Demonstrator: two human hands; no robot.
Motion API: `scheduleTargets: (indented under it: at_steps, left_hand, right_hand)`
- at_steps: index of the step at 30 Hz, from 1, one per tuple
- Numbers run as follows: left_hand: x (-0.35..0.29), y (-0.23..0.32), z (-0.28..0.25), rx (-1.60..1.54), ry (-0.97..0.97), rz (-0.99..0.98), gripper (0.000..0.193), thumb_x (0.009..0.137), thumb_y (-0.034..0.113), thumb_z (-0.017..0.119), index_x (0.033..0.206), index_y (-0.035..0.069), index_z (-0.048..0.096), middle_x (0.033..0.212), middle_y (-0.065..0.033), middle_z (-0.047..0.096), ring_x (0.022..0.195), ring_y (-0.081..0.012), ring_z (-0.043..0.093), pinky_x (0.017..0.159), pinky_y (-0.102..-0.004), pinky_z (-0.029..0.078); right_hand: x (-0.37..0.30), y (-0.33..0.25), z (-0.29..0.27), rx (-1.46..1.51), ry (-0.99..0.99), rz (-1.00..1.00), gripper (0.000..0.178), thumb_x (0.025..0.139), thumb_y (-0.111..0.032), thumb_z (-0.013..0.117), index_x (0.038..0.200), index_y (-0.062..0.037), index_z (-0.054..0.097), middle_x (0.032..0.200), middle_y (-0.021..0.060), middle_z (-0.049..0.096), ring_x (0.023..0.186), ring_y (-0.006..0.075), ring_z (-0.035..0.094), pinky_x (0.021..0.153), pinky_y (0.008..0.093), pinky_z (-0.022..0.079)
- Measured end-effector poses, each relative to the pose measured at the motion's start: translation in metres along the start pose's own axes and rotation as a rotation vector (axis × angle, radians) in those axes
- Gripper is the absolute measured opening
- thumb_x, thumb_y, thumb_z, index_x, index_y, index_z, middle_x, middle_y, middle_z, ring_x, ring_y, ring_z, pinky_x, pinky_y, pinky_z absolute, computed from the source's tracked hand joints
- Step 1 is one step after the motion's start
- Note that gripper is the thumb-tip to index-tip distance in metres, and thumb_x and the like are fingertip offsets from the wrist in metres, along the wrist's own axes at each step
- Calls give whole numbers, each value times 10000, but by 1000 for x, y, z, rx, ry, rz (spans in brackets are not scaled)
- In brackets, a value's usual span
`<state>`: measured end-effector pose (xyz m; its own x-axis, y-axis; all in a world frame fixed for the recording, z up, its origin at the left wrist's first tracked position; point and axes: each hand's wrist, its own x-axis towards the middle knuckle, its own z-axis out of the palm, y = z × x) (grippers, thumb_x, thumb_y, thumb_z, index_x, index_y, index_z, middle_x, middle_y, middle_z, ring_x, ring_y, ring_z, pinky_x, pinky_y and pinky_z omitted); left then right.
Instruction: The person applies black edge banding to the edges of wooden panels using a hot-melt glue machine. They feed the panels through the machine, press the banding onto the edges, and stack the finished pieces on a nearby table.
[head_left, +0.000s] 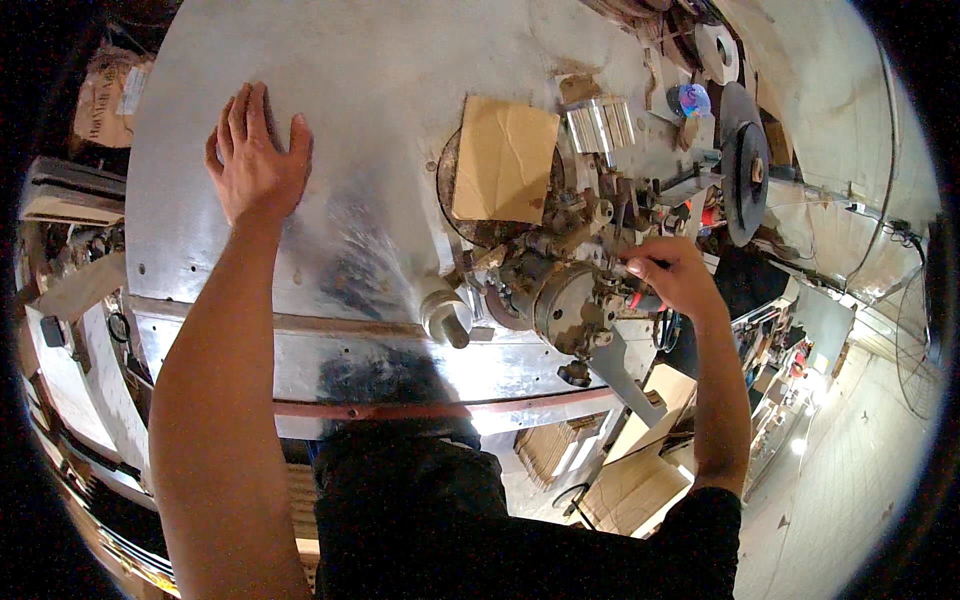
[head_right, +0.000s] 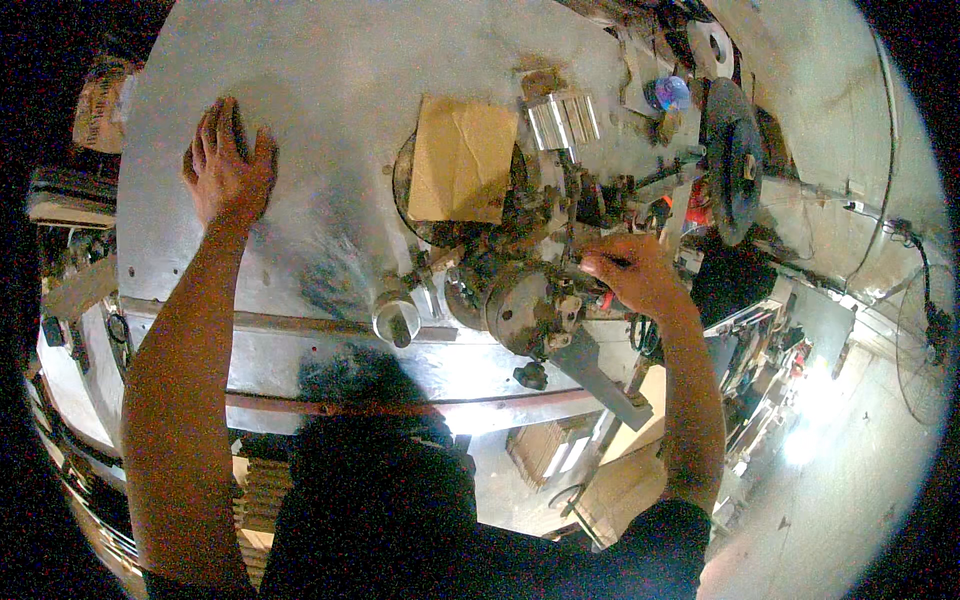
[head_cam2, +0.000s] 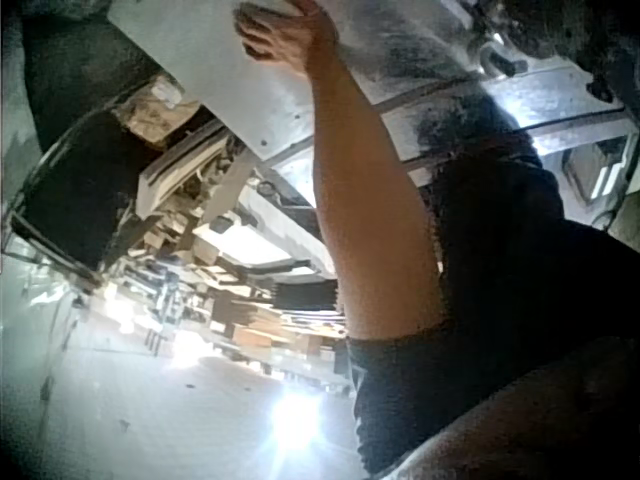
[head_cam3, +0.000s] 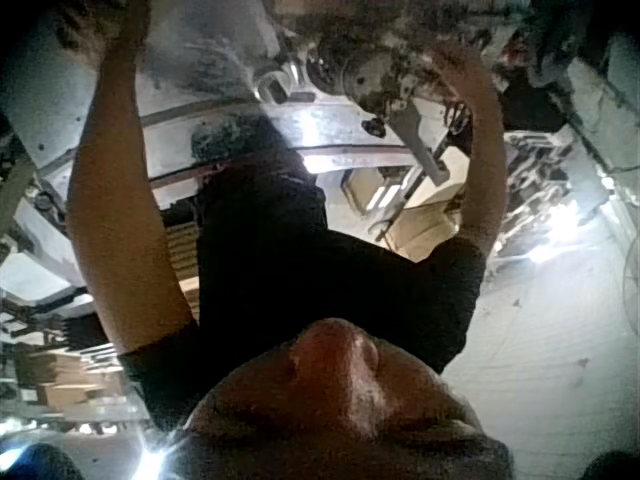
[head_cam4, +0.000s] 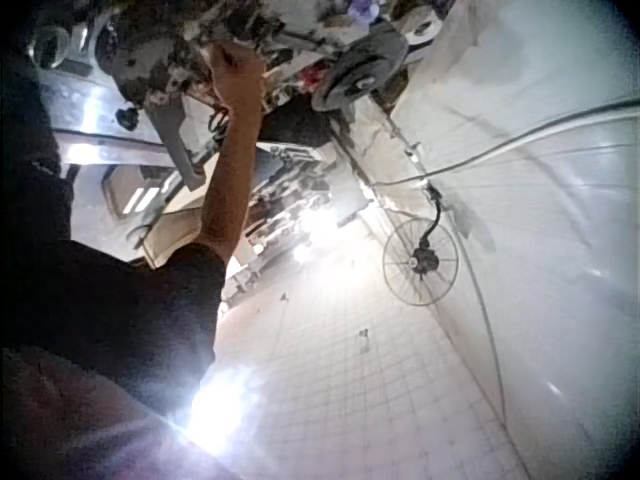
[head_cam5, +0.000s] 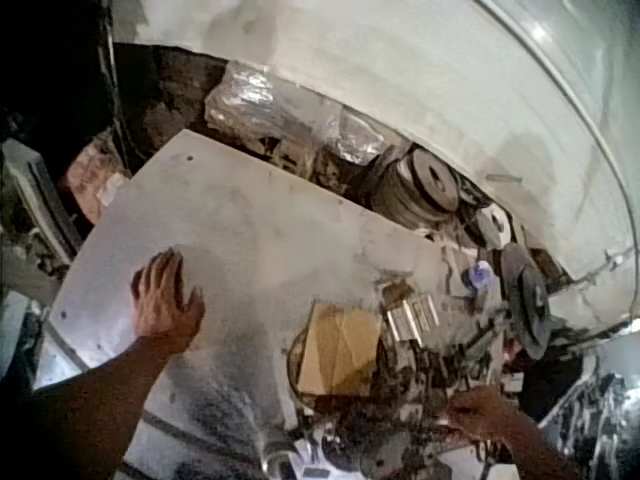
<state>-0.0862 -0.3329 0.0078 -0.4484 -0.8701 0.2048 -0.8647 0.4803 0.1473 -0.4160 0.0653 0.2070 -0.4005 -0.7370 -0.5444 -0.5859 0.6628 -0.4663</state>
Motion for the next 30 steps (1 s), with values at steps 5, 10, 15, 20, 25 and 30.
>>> scheduleTargets:
  at_steps: [5, 10, 15, 20, 25, 30]
  left_hand:
    - [0, -3, 1, -66, 15, 12, 737, 1053, 552, 611, 1684, 219, 422, 1730, -56, 433, 1624, -288, 355, 1326, -566, 220]
    - [0, -3, 4, -42, 17, 7, 723, 1062, 554, 602, 1683, 229, 423, 1732, -52, 429, 1625, -283, 353, 1328, -568, 218]
    - [0, -3, 5, -50, 19, 12, 728, 1064, 562, 600, 1683, 220, 424, 1730, -60, 432, 1623, -283, 357, 1325, -569, 223]
    - [0, -5, 6, -53, 43, 40, 726, 1063, 559, 601, 1678, 212, 429, 1724, -76, 440, 1618, -287, 367, 1321, -575, 224]
    - [-1, -4, 1, 0, 6, 21, 742, 1052, 576, 574, 1678, 207, 426, 1737, -19, 415, 1632, -221, 328, 1336, -513, 202]
    - [-2, -7, 4, -58, 50, 42, 718, 1071, 568, 582, 1675, 210, 432, 1730, -65, 424, 1615, -285, 370, 1324, -575, 221]
  right_hand:
    - [-22, -32, -27, -242, 134, -149, 253, 905, -184, 858, 1120, -54, 833, 877, 130, 749, 788, 293, 731, 688, 387, 555]
    - [-30, -54, -30, -288, 142, -216, 277, 931, -210, 830, 1162, -57, 820, 881, 138, 731, 784, 317, 723, 681, 428, 555]
    - [-35, -84, -27, -527, 29, -135, 239, 979, -213, 732, 1182, -99, 788, 835, 122, 726, 818, 316, 759, 693, 474, 580]
    - [-36, -100, -12, -932, -15, -158, 266, 843, -132, 813, 1104, -99, 777, 850, 110, 737, 738, 311, 745, 668, 430, 583]
    - [-28, -121, -1, -1133, -96, -181, 290, 776, -88, 786, 1064, -90, 754, 845, 88, 759, 754, 278, 767, 665, 420, 589]
    - [-21, -137, 0, -1175, -170, -193, 259, 794, -90, 757, 1051, -56, 754, 839, 88, 763, 759, 267, 771, 670, 409, 591]
